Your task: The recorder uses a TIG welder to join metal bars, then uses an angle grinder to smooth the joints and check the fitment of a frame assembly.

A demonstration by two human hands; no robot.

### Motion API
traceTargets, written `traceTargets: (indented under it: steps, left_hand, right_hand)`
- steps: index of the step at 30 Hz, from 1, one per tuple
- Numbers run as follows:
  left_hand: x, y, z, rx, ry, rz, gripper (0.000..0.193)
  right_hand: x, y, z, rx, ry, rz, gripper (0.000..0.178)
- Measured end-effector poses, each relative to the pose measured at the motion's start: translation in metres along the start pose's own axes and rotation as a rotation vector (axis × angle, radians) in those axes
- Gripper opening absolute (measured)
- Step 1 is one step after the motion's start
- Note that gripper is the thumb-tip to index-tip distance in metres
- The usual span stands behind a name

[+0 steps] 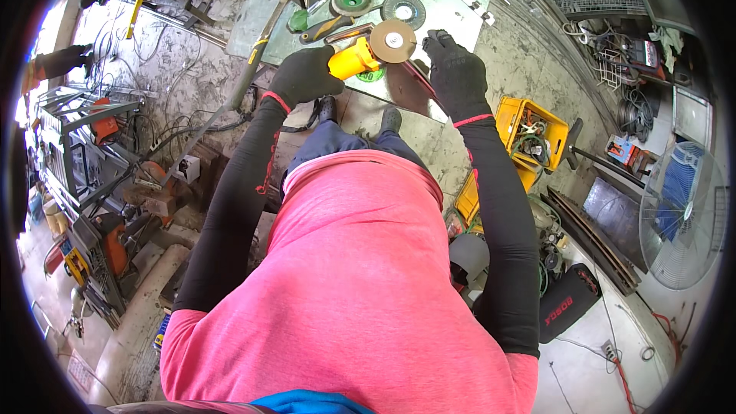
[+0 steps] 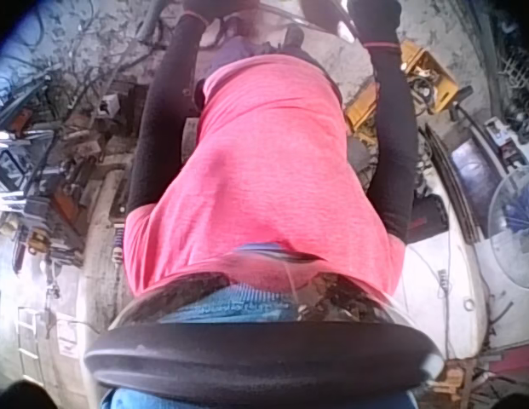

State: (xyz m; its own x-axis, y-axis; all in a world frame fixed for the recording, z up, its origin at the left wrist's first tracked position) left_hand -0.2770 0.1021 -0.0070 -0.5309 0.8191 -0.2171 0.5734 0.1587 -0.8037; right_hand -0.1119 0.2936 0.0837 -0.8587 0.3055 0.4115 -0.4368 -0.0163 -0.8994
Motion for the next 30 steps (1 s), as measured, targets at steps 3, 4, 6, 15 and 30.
traceTargets:
  steps: [3, 4, 6, 15, 30]
  left_hand:
    - [0.000, 0.000, -0.001, -0.006, 0.004, -0.004, 0.053]
    - [-0.001, -0.001, -0.001, -0.008, 0.005, -0.007, 0.053]
    - [0.000, 0.000, 0.000, -0.002, 0.003, -0.001, 0.053]
    - [-0.001, -0.001, 0.000, -0.017, -0.002, -0.012, 0.053]
    - [0.000, -0.001, -0.001, 0.017, -0.008, 0.021, 0.055]
  right_hand:
    - [0.000, 0.002, 0.000, -0.021, -0.007, 0.032, 0.029]
    - [0.000, 0.002, 0.000, -0.031, -0.009, 0.045, 0.030]
    - [0.002, 0.002, 0.001, -0.006, -0.003, 0.059, 0.032]
    - [0.007, -0.007, 0.000, 0.037, -0.005, 0.023, 0.034]
    - [-0.007, -0.004, -0.004, 0.025, 0.093, -0.113, 0.027]
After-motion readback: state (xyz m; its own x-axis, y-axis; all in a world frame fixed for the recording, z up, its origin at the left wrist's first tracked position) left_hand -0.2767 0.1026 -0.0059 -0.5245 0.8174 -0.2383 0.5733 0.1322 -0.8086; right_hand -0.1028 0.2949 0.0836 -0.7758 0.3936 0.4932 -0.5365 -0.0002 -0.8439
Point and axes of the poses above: each hand's wrist, its own x-axis towards the middle knuckle, its own y-axis out of the palm, z = x × y, the point moved 10 cm from there along x, towards the middle knuckle, and after that the axes turned 11 degrees about -z, right-handed, at the moved point
